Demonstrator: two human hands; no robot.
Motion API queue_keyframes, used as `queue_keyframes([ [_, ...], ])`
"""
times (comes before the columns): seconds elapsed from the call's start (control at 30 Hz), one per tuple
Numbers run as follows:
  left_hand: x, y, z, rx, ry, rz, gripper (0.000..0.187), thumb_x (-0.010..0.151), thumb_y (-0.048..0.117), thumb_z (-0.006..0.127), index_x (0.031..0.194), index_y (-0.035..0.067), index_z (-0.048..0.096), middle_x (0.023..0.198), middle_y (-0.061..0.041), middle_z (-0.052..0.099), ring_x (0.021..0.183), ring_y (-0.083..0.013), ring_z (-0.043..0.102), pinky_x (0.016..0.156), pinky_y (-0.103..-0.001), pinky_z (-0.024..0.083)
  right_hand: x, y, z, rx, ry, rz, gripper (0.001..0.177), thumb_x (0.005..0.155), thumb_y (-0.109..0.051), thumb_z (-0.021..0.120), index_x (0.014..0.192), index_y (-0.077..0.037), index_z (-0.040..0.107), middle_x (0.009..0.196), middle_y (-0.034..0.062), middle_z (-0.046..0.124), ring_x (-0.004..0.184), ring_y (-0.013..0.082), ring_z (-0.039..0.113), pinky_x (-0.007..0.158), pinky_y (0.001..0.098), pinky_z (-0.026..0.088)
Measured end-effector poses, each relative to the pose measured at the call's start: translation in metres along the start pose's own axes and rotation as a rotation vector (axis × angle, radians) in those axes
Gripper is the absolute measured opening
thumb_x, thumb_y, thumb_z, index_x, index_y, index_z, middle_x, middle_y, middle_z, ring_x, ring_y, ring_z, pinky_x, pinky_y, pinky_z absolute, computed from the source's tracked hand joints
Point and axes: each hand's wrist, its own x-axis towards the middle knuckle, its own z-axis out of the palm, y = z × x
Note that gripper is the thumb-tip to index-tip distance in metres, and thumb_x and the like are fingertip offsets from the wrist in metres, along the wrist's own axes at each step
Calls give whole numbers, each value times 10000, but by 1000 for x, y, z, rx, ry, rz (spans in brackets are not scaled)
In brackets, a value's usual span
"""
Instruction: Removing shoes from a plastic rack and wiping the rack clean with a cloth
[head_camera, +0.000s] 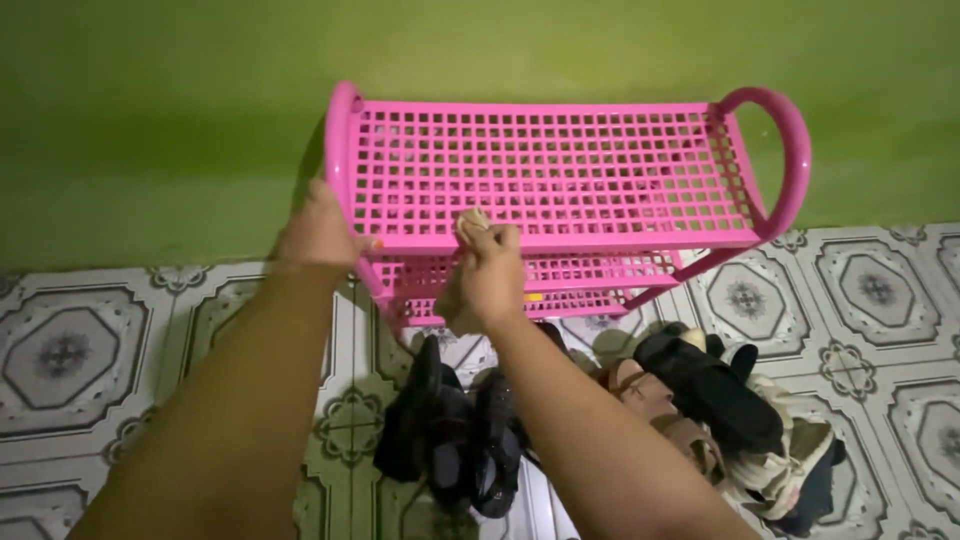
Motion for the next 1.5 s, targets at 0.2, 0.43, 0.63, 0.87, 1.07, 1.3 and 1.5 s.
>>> queue_keyframes([
  [0.2,29,-28,15,68,19,107,712,772,173,878,1305,-4,440,1192,-273,661,1092,-440,666,906,-525,544,-19,-39,78,218,-175,-217,354,924,13,658,1165,-210,790,1106,108,579,963,235,621,920,358,558],
  [0.43,2,-13,-5,33,15,87,482,932,230,734,1275,9,475,1215,-301,643,1112,-477,640,941,-546,509,-16,-100,-2,121,-373,-188,426,797,-91,779,1221,-113,742,1055,166,581,918,267,608,856,368,543],
  [0.63,-2,-12,-4,-55,-39,73,597,805,81,805,1307,39,485,1201,-226,690,1131,-385,676,974,-490,524,2,-55,-77,517,-446,486,524,991,-366,662,1335,4,523,1341,206,595,1151,215,591,994,353,442],
  [0.87,4,-17,2,-109,-25,89,669,758,60,844,1331,36,499,1192,-213,698,1126,-358,688,970,-467,535,32,49,-157,-20,-164,207,293,976,-265,646,1182,-59,675,1191,222,665,993,317,702,902,397,573],
  [1.07,1,-18,6,-70,26,149,663,702,90,904,1245,13,531,1163,-214,700,1110,-382,682,962,-473,519,56,128,-208,-300,-36,-1,224,936,-151,713,1146,-100,771,1172,149,614,1022,318,688,904,411,564],
  [1.3,-2,-18,3,-212,-33,7,488,778,40,797,1234,80,629,1181,-138,721,1136,-310,693,982,-462,505,48,126,-212,-151,250,-177,468,887,16,618,1355,-2,618,1240,245,532,1130,395,597,998,446,495],
  [1.5,-2,-24,-1,-200,-5,141,541,755,4,777,1267,93,627,1149,-159,722,1109,-320,689,974,-447,513,33,86,-157,-318,143,84,332,854,-81,724,1154,14,620,1163,227,584,1054,407,628,975,492,513],
])
